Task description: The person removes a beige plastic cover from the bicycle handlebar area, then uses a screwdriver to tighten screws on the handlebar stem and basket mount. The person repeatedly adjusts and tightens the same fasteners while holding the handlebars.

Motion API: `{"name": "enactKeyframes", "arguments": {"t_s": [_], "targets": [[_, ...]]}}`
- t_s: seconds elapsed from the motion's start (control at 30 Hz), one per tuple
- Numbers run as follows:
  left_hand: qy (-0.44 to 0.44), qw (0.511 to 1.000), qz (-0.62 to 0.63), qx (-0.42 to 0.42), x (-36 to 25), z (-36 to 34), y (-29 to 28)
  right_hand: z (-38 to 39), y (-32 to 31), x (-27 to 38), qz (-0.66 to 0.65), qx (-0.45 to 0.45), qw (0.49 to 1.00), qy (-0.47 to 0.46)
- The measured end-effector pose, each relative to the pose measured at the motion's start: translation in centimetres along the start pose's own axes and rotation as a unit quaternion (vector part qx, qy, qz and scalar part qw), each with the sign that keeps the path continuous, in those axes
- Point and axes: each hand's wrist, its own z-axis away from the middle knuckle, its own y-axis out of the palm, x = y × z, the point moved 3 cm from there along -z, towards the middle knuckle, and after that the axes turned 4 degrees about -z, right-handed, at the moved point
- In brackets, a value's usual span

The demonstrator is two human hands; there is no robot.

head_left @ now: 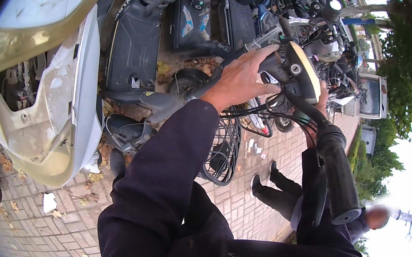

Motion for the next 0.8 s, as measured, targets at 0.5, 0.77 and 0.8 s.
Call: {"name": "enactKeyframes", "arguments": {"t_s": [0.5,0.77,0.8], "targets": [[0.034,0.990,-0.085,-0.112,2.0,0.5,1.6,-1.4,-1.7,0.6,0.018,0.151,0.982,-0.114],[0.109,0.956,-0.207,-0.179,2.8,0.5,2.6,-1.9,-2.4,0.7,0.007,0.177,0.965,-0.192],[0.120,0.950,-0.216,-0.188,2.7,0.6,2.6,-2.1,-3.0,0.5,-0.002,0.130,0.969,-0.209]]}}
